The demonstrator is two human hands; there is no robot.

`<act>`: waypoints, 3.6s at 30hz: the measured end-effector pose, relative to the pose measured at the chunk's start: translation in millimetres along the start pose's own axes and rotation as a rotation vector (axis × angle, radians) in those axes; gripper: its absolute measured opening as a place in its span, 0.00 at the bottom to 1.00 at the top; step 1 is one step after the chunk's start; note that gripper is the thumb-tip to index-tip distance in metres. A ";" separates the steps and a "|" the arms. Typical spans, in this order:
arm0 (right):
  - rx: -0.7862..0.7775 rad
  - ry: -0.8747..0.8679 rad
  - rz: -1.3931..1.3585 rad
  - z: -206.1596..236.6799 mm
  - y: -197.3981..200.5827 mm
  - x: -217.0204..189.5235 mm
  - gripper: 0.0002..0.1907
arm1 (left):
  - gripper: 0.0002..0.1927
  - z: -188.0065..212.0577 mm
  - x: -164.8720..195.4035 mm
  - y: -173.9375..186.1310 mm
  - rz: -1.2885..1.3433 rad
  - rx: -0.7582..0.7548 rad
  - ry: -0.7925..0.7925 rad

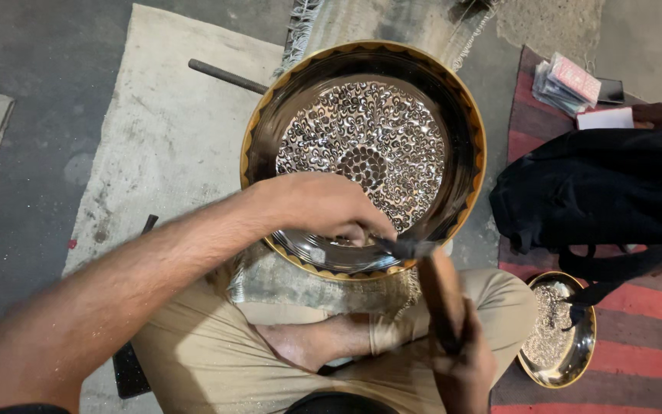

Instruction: The person sits cross-legged and uses a hammer and a small metal punch to create a textured pattern on a large circular metal plate. They repeatedly strike the punch with the hammer, moving across the surface to form a dense pattern of indentations.

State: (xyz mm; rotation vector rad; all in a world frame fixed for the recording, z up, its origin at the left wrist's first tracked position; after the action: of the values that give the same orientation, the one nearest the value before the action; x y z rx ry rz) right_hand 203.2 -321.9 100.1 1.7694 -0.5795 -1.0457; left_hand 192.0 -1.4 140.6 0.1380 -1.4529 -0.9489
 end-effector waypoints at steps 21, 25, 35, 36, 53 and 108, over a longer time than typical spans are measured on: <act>-0.315 0.468 0.268 -181.5 57.0 -116.4 0.32 | 0.19 80.9 2.8 -38.0 0.315 1.254 0.304; -0.300 0.554 0.167 -204.2 74.5 -142.8 0.32 | 0.19 76.5 -3.2 -41.4 0.299 1.187 0.386; -0.343 0.736 0.268 -212.8 86.4 -192.6 0.36 | 0.18 74.0 -6.8 -44.8 0.283 1.202 0.404; -0.355 0.744 0.117 -212.7 89.6 -196.7 0.39 | 0.17 74.5 -6.5 -44.7 0.292 1.205 0.398; -0.342 0.808 0.509 -209.1 79.0 -190.0 0.36 | 0.22 77.2 -5.5 -41.8 0.287 1.213 0.395; -0.313 0.789 0.020 -203.2 108.5 -218.0 0.36 | 0.16 76.3 -5.5 -41.1 0.361 1.253 0.399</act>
State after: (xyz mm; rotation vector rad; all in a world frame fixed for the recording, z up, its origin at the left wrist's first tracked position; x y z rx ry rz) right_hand 270.7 -101.5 318.0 1.7079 0.0594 -0.3289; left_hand 107.4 10.1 124.9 0.8867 -1.4256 0.3730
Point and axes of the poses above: each hand's wrist, its own z-axis away from the middle knuckle, its own y-axis out of the back of the hand, x = y × z, the point moved 8 cm from there along -z, towards the middle knuckle, and after that the axes turned 4 degrees about -x, right-handed, at the moved point
